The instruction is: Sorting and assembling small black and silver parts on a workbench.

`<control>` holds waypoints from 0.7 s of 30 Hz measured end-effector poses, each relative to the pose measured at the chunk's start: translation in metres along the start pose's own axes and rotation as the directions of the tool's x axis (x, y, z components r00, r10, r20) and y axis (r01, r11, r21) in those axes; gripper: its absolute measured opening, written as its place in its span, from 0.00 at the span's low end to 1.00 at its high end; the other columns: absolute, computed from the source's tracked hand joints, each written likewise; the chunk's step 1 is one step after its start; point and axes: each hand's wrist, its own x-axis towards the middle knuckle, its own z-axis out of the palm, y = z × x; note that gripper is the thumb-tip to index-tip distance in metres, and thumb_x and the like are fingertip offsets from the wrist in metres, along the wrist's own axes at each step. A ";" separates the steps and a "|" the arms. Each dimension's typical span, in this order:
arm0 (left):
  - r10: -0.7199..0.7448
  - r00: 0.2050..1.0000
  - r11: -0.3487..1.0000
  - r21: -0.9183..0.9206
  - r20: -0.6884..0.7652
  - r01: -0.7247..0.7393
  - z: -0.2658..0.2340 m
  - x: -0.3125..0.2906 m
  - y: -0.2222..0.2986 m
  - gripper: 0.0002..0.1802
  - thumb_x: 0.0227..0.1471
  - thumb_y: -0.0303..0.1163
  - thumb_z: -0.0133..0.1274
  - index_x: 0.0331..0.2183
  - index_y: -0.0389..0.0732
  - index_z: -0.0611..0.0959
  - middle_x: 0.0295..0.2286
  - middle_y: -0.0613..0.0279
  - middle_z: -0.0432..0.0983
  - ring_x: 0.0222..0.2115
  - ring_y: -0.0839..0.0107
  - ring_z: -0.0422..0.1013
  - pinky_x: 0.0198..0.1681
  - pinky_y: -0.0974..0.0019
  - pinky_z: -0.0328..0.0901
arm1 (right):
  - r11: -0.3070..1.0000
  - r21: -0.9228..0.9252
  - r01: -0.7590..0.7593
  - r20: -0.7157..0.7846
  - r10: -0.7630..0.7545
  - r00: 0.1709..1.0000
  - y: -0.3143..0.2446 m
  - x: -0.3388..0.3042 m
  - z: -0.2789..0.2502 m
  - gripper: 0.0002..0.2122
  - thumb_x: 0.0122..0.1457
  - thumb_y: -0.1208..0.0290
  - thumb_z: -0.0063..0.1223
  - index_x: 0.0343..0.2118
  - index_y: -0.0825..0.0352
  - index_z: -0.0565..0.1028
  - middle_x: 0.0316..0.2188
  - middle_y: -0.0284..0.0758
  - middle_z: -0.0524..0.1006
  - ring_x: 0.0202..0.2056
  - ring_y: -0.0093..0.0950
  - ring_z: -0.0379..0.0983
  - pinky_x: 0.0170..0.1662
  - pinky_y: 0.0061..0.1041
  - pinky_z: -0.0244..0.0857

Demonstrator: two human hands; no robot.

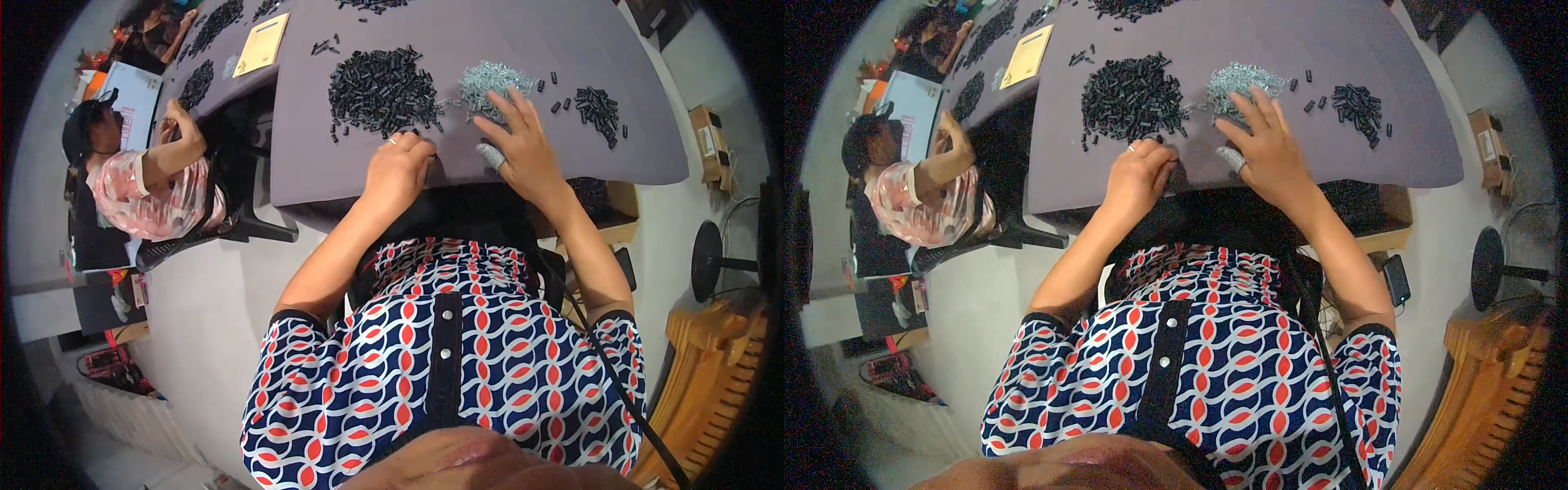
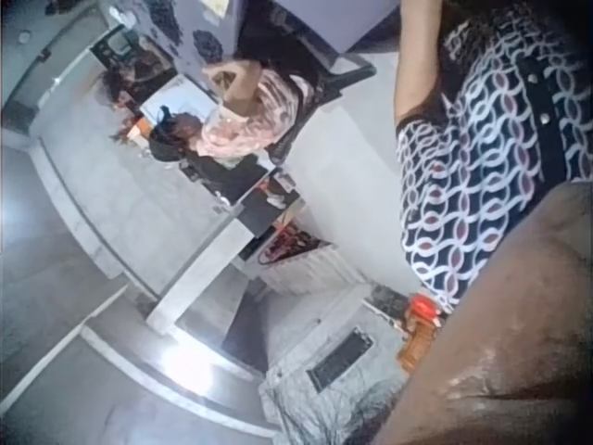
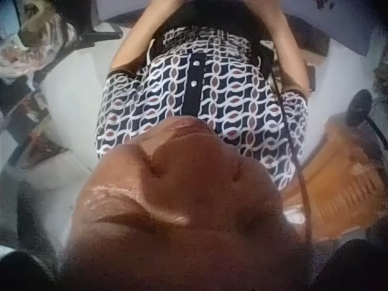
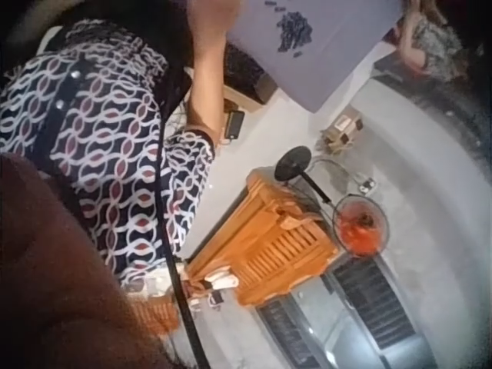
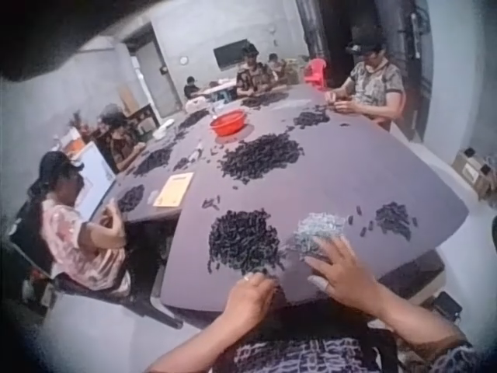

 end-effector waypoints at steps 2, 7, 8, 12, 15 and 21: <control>-0.017 1.000 1.000 0.004 0.006 0.017 0.000 0.001 0.001 0.08 0.46 0.24 0.59 0.33 0.40 0.81 0.29 0.56 0.74 0.33 0.53 0.71 0.35 0.54 0.68 | 1.000 -0.017 0.006 -0.002 -0.006 1.000 0.003 0.007 0.006 0.19 0.49 0.77 0.58 0.47 0.61 0.77 0.63 0.39 0.61 0.67 0.45 0.47 0.67 0.49 0.46; -0.086 0.994 0.996 -0.013 -0.073 0.085 -0.002 -0.008 -0.008 0.05 0.46 0.25 0.58 0.30 0.42 0.81 0.28 0.58 0.73 0.32 0.54 0.71 0.34 0.54 0.67 | 0.998 -0.042 0.053 0.017 -0.052 0.998 0.005 0.012 0.019 0.14 0.48 0.79 0.57 0.40 0.67 0.78 0.60 0.43 0.64 0.66 0.47 0.49 0.65 0.49 0.48; -0.093 0.993 0.996 -0.013 -0.073 0.092 -0.002 -0.009 -0.009 0.05 0.46 0.25 0.58 0.30 0.42 0.81 0.28 0.58 0.73 0.32 0.54 0.71 0.34 0.54 0.67 | 0.998 -0.039 0.056 0.022 -0.055 0.998 0.004 0.014 0.020 0.14 0.48 0.79 0.57 0.40 0.67 0.78 0.60 0.43 0.64 0.66 0.47 0.49 0.65 0.49 0.48; -0.088 0.992 0.996 -0.026 -0.090 0.086 -0.003 -0.010 -0.012 0.05 0.46 0.25 0.58 0.30 0.42 0.81 0.27 0.58 0.73 0.31 0.54 0.71 0.33 0.54 0.67 | 0.997 -0.072 -0.010 0.044 0.013 0.999 0.002 0.033 0.023 0.11 0.47 0.81 0.56 0.35 0.68 0.78 0.58 0.43 0.65 0.66 0.47 0.49 0.65 0.46 0.49; -0.086 0.991 0.996 -0.023 -0.106 0.084 0.002 -0.005 -0.015 0.05 0.46 0.25 0.58 0.30 0.42 0.81 0.28 0.58 0.73 0.32 0.54 0.71 0.33 0.54 0.67 | 0.994 -0.092 -0.058 0.075 0.065 0.995 0.002 0.044 0.027 0.09 0.47 0.81 0.56 0.33 0.69 0.77 0.57 0.44 0.65 0.66 0.47 0.49 0.65 0.45 0.51; -0.219 0.958 0.975 -0.074 -0.187 0.208 -0.010 -0.002 -0.028 0.07 0.51 0.25 0.56 0.35 0.39 0.82 0.33 0.55 0.77 0.36 0.52 0.73 0.38 0.56 0.68 | 0.993 -0.115 0.002 0.032 0.002 0.999 -0.006 0.038 0.018 0.09 0.45 0.83 0.56 0.32 0.67 0.75 0.54 0.43 0.68 0.63 0.46 0.54 0.61 0.43 0.56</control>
